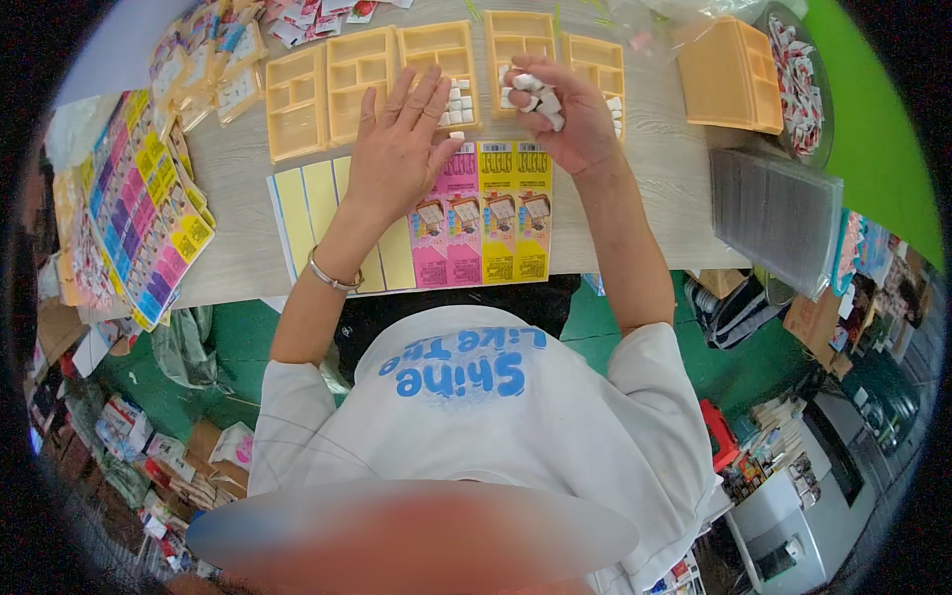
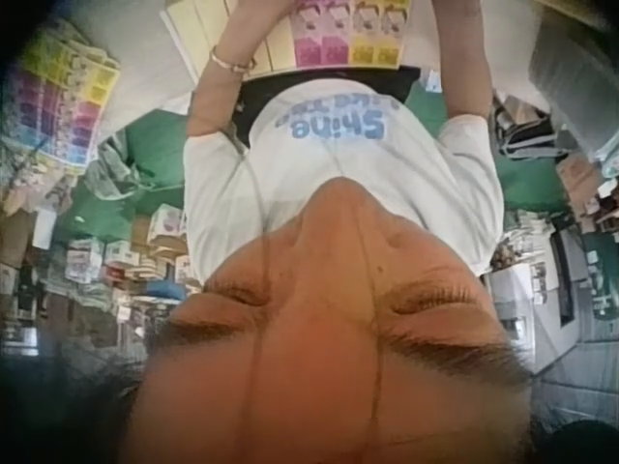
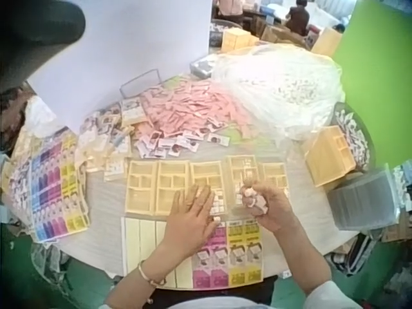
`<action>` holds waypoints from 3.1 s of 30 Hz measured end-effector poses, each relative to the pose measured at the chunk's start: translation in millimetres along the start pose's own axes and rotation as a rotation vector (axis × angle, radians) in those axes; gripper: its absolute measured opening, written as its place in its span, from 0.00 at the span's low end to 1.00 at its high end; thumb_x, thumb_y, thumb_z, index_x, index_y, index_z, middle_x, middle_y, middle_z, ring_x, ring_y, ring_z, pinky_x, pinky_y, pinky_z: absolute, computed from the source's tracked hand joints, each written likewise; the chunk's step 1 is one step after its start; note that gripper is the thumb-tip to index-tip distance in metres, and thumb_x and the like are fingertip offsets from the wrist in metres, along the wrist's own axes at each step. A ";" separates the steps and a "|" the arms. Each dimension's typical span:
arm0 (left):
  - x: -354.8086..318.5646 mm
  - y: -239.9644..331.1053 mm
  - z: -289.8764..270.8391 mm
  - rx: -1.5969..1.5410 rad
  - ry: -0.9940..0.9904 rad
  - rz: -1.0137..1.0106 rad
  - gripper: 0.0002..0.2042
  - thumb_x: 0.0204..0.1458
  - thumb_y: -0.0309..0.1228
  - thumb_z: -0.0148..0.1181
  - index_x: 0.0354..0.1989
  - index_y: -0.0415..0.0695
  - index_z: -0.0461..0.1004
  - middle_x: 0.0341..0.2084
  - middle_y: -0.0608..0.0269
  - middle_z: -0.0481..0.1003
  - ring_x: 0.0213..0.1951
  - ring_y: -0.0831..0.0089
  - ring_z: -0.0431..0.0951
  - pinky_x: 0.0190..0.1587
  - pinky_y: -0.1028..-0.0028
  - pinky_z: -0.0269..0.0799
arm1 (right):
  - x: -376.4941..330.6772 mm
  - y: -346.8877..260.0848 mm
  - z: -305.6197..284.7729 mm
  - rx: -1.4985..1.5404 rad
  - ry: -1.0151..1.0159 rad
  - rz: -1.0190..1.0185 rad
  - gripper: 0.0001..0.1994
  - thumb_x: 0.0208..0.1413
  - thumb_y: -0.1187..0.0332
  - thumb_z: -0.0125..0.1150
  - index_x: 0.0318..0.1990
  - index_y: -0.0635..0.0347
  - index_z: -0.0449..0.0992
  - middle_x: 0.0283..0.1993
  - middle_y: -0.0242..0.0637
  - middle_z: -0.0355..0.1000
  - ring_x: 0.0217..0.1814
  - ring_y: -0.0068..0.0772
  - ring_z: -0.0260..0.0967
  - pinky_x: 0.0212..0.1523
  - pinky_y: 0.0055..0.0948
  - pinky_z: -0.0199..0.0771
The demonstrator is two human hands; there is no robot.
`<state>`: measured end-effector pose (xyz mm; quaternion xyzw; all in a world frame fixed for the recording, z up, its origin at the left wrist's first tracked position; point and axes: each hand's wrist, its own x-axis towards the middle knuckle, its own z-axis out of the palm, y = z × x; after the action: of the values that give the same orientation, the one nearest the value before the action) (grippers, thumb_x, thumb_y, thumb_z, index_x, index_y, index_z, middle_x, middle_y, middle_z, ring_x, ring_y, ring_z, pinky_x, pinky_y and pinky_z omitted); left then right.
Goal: Sort small white blocks into a plastic organizer and then place them into individual product packages.
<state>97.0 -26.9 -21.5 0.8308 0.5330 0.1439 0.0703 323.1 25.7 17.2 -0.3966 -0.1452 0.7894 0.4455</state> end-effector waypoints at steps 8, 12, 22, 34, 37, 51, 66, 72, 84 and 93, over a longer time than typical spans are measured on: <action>7.1 -17.8 -9.1 0.021 0.246 -0.067 0.22 0.57 0.45 0.62 0.57 0.49 0.76 0.59 0.65 0.72 0.65 0.64 0.65 0.70 0.51 0.51 | 16.0 28.4 2.8 -0.737 0.016 -0.234 0.07 0.61 0.72 0.64 0.45 0.61 0.81 0.35 0.26 0.73 0.33 0.13 0.66 0.24 0.13 0.60; 16.2 -28.9 -9.7 -0.145 0.241 0.026 0.16 0.52 0.41 0.67 0.48 0.51 0.81 0.48 0.68 0.77 0.56 0.65 0.71 0.65 0.55 0.58 | 27.4 43.8 13.2 -1.261 0.041 -0.646 0.07 0.60 0.70 0.66 0.44 0.59 0.83 0.34 0.31 0.77 0.34 0.20 0.72 0.31 0.21 0.71; 17.3 -25.7 -2.7 -0.232 0.238 -0.022 0.15 0.49 0.41 0.70 0.43 0.51 0.81 0.44 0.66 0.78 0.50 0.66 0.75 0.60 0.61 0.60 | 24.0 45.4 8.4 -1.259 0.091 -0.727 0.11 0.64 0.69 0.61 0.52 0.59 0.80 0.41 0.37 0.81 0.33 0.26 0.74 0.36 0.26 0.75; 19.1 -27.4 -0.8 -0.284 0.253 -0.006 0.11 0.51 0.36 0.68 0.41 0.50 0.83 0.42 0.64 0.78 0.48 0.63 0.76 0.58 0.61 0.67 | 18.6 37.2 8.3 -1.784 -0.026 -0.897 0.06 0.59 0.67 0.66 0.42 0.55 0.81 0.32 0.36 0.76 0.29 0.39 0.76 0.31 0.34 0.75; 18.6 -27.0 -2.0 -0.313 0.258 -0.021 0.11 0.50 0.35 0.69 0.41 0.49 0.83 0.42 0.63 0.77 0.48 0.62 0.75 0.57 0.61 0.69 | 17.8 39.6 14.0 -1.750 0.024 -0.934 0.05 0.58 0.66 0.67 0.40 0.54 0.81 0.32 0.34 0.76 0.29 0.38 0.76 0.30 0.34 0.75; 19.5 -27.9 0.5 -0.316 0.268 0.001 0.12 0.50 0.33 0.68 0.43 0.46 0.82 0.42 0.62 0.78 0.47 0.60 0.75 0.54 0.61 0.71 | 15.8 37.5 22.7 -1.686 -0.101 -0.926 0.07 0.59 0.71 0.64 0.45 0.53 0.81 0.30 0.35 0.74 0.32 0.38 0.76 0.30 0.34 0.75; 9.5 -13.1 -2.1 -0.038 0.019 0.102 0.25 0.60 0.39 0.57 0.67 0.53 0.68 0.67 0.68 0.66 0.72 0.65 0.58 0.73 0.48 0.48 | -14.1 66.5 7.6 -1.724 0.061 -0.919 0.07 0.52 0.65 0.72 0.36 0.54 0.83 0.29 0.34 0.77 0.26 0.36 0.75 0.26 0.33 0.73; 16.7 -24.3 2.2 -0.016 0.025 0.197 0.23 0.58 0.31 0.58 0.64 0.48 0.70 0.64 0.66 0.69 0.69 0.63 0.62 0.72 0.51 0.51 | 4.4 46.0 12.2 -1.661 0.176 -1.027 0.06 0.53 0.65 0.71 0.36 0.53 0.83 0.29 0.33 0.77 0.28 0.37 0.76 0.27 0.33 0.74; 16.5 -28.9 8.5 -0.167 0.135 0.197 0.19 0.58 0.33 0.61 0.57 0.42 0.74 0.58 0.61 0.72 0.64 0.62 0.68 0.68 0.57 0.61 | 13.8 42.5 17.2 -1.947 0.032 -0.909 0.05 0.56 0.65 0.67 0.38 0.51 0.83 0.30 0.33 0.77 0.29 0.38 0.76 0.28 0.35 0.75; 17.8 -27.4 2.2 -0.195 0.128 0.190 0.17 0.58 0.33 0.60 0.55 0.43 0.75 0.58 0.61 0.73 0.63 0.62 0.69 0.68 0.58 0.62 | 9.6 19.7 12.9 -1.861 -0.098 -0.844 0.06 0.58 0.68 0.65 0.42 0.55 0.83 0.33 0.37 0.79 0.31 0.39 0.78 0.32 0.33 0.76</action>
<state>81.0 0.8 -28.1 0.8559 0.4390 0.2536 0.1024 299.0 24.2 9.2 -0.4690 -0.8466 0.1577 0.1961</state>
